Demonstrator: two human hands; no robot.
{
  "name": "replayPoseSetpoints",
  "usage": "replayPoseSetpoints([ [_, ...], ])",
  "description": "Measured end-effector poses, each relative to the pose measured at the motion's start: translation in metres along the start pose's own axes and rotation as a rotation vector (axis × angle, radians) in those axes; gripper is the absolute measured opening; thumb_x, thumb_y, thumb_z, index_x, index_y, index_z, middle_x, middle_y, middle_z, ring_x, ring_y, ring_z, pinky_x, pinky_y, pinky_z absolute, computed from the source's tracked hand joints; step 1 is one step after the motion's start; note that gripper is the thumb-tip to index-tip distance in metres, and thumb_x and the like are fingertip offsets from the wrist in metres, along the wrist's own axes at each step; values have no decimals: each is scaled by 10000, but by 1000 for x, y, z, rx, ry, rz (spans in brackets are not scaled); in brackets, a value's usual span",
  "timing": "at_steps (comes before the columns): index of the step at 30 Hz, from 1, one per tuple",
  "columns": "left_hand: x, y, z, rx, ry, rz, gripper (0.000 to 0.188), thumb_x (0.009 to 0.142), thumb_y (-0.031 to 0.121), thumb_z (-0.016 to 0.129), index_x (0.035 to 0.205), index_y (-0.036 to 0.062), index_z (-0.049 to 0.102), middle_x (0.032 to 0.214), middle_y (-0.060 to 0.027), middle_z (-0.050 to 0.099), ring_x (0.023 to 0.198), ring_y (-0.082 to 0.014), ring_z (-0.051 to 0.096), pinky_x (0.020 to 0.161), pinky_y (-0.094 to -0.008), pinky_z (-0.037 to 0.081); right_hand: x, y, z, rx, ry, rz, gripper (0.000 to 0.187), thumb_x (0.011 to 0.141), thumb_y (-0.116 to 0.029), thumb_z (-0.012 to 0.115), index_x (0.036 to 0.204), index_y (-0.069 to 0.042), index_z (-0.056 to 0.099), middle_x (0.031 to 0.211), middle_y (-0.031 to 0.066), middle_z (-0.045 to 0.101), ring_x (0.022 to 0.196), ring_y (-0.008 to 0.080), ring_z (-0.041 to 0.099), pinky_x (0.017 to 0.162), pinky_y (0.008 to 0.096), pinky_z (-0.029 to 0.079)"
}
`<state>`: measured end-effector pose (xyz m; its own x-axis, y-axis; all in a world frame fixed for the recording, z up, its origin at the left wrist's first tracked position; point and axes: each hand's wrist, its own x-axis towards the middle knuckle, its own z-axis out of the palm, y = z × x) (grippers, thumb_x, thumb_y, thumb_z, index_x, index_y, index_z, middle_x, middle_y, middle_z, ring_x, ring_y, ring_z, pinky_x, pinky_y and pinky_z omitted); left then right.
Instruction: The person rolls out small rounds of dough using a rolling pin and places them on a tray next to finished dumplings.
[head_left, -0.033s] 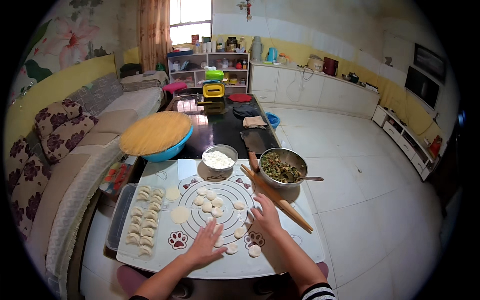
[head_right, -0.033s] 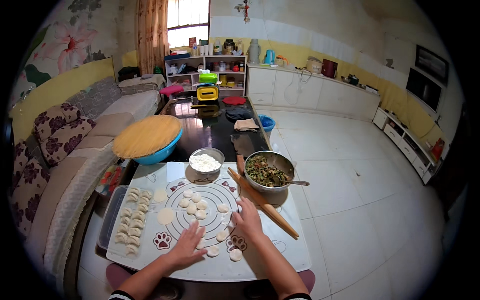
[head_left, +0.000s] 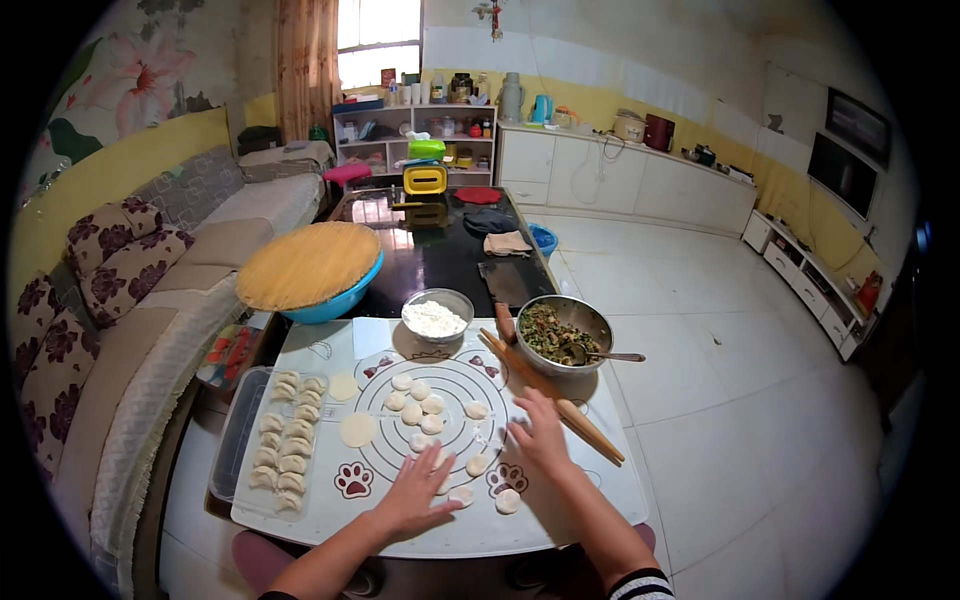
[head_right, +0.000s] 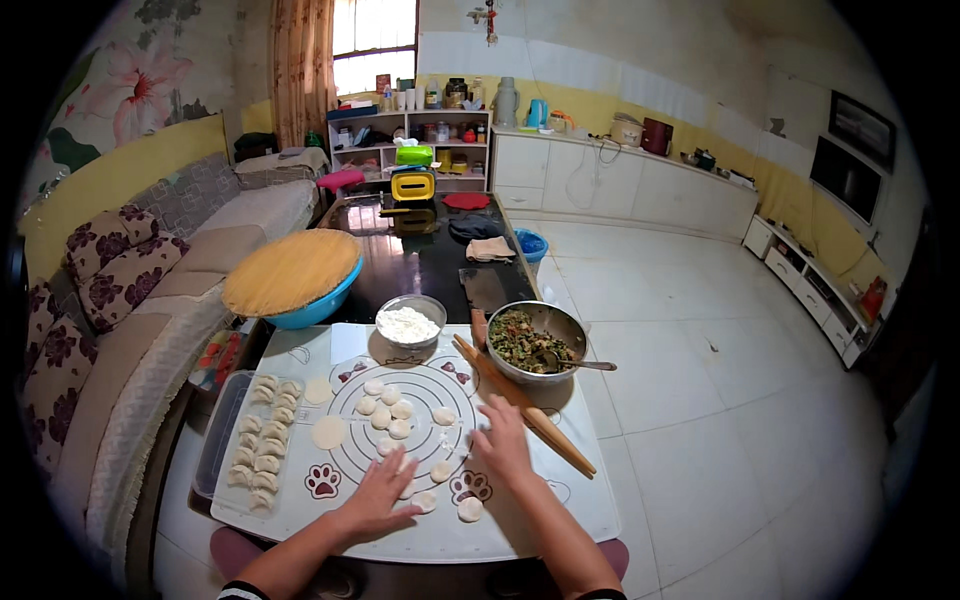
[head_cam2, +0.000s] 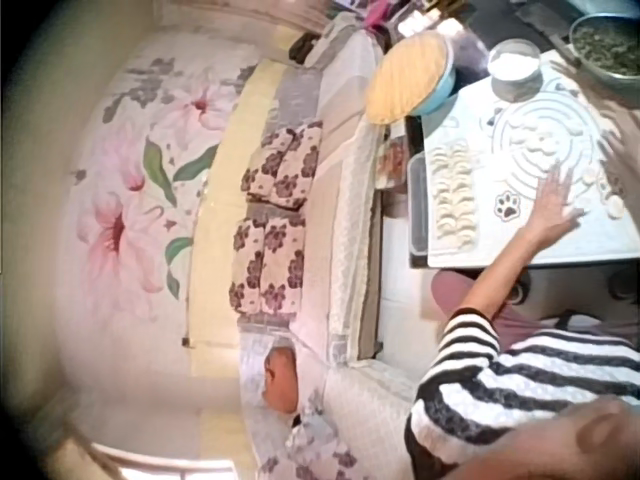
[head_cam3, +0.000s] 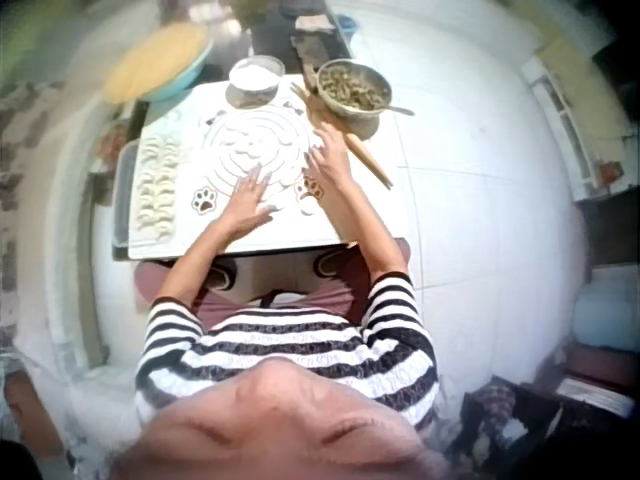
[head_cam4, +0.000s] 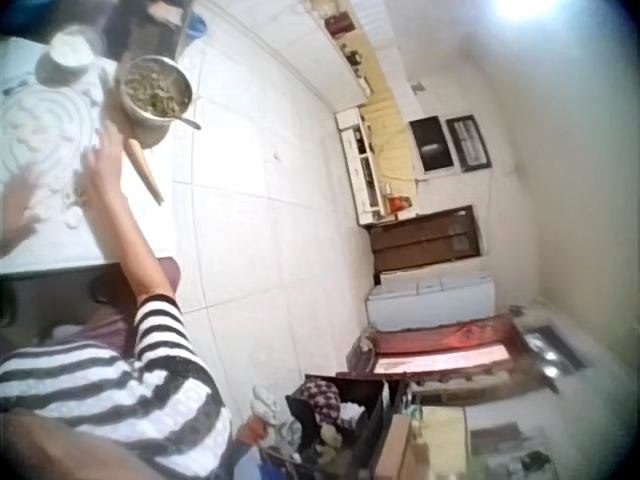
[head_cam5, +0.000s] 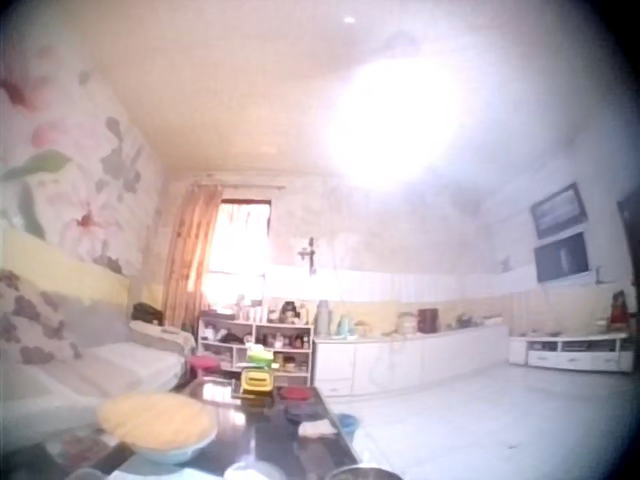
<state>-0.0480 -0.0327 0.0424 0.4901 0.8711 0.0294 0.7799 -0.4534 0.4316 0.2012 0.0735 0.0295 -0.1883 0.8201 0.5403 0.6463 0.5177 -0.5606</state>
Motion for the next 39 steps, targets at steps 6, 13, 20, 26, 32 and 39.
replayPoseSetpoints([
  [6, 51, -17, 14, 111, 114, -37, 703, 922, 479, 430, 1447, 55, 236, 1522, -182, 147, 1419, -321, 94, 1130, -508, 59, -30, 40, -51, -384, 34, 280, 443, 781, -192, 647, 1186, -59, 526, 1195, 168, 537, 1144, 336, 472, 992, 444, 364],
  [13, 52, 53, 27, 147, -72, 334, 684, 910, 483, 461, 1442, 96, 271, 1510, -151, 214, 1411, -297, 166, 1112, -542, 116, -33, 20, -51, -340, -51, 324, 304, 816, -172, 617, 1093, -67, 547, 962, 124, 560, 952, 324, 532, 819, 429, 453],
  [20, 83, 18, 42, 552, 148, -4, 709, 911, 489, 443, 1445, 64, 251, 1506, -155, 220, 1404, -290, 179, 1109, -561, 74, -42, 6, -74, -221, 15, 301, 309, 811, -153, 620, 1100, -58, 560, 948, 116, 562, 917, 306, 538, 801, 408, 454],
  [26, 71, -15, 15, 225, 217, -410, 767, 895, 513, 460, 1462, 64, 207, 1520, -202, 137, 1417, -334, 95, 1114, -543, 44, -41, 6, -84, 5, 176, 289, 311, 805, -94, 619, 1109, -45, 575, 894, 104, 560, 800, 265, 548, 731, 360, 452],
  [32, 113, -53, 7, 186, 386, -423, 764, 904, 493, 461, 1464, 50, 190, 1533, -179, 107, 1423, -301, 93, 1129, -489, 58, -39, 4, -87, 47, 249, 225, 313, 808, -65, 617, 1118, -48, 578, 872, 78, 547, 710, 198, 533, 654, 303, 447],
  [39, 62, 20, 19, 16, -8, 161, 715, 917, 440, 479, 1432, 8, 234, 1486, -204, 234, 1387, -314, 220, 1133, -439, 175, -37, -2, -91, 81, 238, 201, 331, 792, -82, 635, 1114, -43, 569, 909, 97, 577, 804, 263, 549, 730, 356, 456],
])
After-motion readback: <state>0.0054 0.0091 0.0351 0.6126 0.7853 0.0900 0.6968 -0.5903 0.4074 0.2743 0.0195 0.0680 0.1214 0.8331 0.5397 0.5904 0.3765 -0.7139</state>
